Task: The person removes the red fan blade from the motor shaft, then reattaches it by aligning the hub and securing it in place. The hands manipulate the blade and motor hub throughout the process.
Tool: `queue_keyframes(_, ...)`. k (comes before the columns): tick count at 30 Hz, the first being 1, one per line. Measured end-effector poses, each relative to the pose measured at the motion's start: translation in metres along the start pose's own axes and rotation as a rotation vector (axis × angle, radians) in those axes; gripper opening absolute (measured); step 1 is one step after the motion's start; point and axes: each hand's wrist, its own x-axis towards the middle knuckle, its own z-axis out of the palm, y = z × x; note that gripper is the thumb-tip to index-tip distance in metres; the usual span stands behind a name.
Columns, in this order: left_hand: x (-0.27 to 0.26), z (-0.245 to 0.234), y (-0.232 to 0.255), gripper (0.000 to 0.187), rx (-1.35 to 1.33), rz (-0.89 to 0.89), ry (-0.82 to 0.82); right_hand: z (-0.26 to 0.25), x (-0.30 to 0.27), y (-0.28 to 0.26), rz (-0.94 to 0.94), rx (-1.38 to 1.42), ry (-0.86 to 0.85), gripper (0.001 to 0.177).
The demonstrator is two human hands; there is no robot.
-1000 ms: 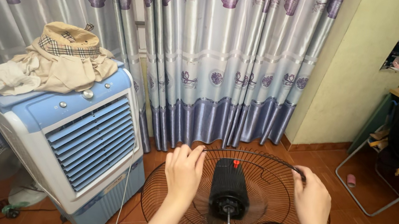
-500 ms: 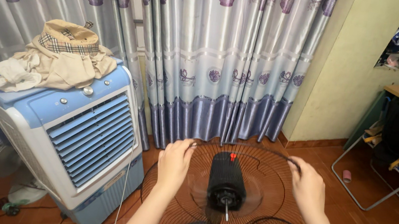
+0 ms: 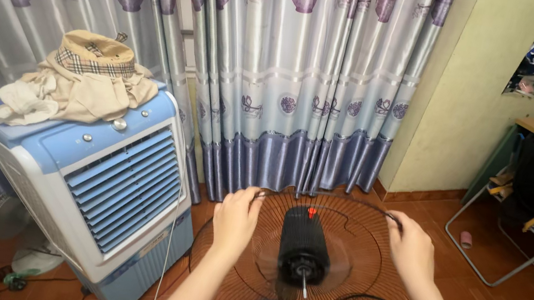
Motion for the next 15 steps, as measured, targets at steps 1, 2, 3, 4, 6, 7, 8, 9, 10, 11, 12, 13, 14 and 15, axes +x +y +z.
queue_keyframes(1, 0.005, 0.001, 0.0, 0.025, -0.004, -0.008, -0.02, 0.0, 0.0, -0.002, -0.142, -0.03, 0.114, 0.035)
queue_keyframes(2, 0.006, 0.002, 0.0, 0.026, -0.004, -0.016, -0.028, 0.001, -0.001, -0.003, -0.285, -0.061, 0.229, 0.043)
queue_keyframes(3, 0.006, 0.003, -0.001, 0.026, -0.002, -0.025, -0.037, 0.003, -0.006, -0.002, -0.427, -0.089, 0.342, 0.051)
queue_keyframes(4, 0.005, 0.003, -0.002, 0.027, -0.001, -0.034, -0.046, 0.006, -0.021, 0.0, -0.435, -0.054, 0.396, 0.049)
queue_keyframes(6, 0.006, 0.001, -0.005, 0.027, 0.029, -0.005, -0.004, 0.026, -0.062, 0.003, -0.46, 0.026, 0.514, 0.047)
queue_keyframes(7, 0.004, 0.001, -0.004, 0.027, 0.042, 0.008, 0.01, 0.037, -0.081, 0.006, -0.384, 0.057, 0.402, 0.041)
queue_keyframes(8, 0.003, 0.0, -0.004, 0.027, 0.028, -0.006, -0.002, 0.05, -0.096, 0.01, -0.308, 0.086, 0.29, 0.036)
queue_keyframes(9, 0.002, 0.001, -0.003, 0.027, 0.01, -0.021, -0.014, 0.069, -0.104, 0.013, -0.123, 0.144, 0.064, 0.039)
queue_keyframes(10, 0.001, 0.002, -0.001, 0.026, -0.007, -0.036, -0.026, 0.085, -0.11, 0.018, 0.066, 0.199, -0.16, 0.042)
queue_keyframes(11, -0.001, 0.001, -0.002, 0.026, 0.009, 0.002, -0.007, 0.105, -0.108, 0.021, 0.153, 0.095, -0.32, 0.048)
queue_keyframes(12, -0.002, 0.001, -0.002, 0.025, 0.024, 0.041, 0.012, 0.123, -0.103, 0.025, 0.242, -0.012, -0.476, 0.054)
queue_keyframes(13, -0.003, 0.001, -0.001, 0.024, 0.04, 0.079, 0.033, 0.139, -0.104, 0.031, 0.394, 0.111, -0.577, 0.051)
queue_keyframes(14, -0.006, 0.001, -0.001, 0.026, 0.035, 0.149, 0.109, 0.158, -0.104, 0.034, 0.544, 0.236, -0.677, 0.048)
queue_keyframes(15, -0.007, 0.001, 0.0, 0.029, 0.03, 0.222, 0.186, 0.175, -0.102, 0.039, 0.69, 0.364, -0.774, 0.044)
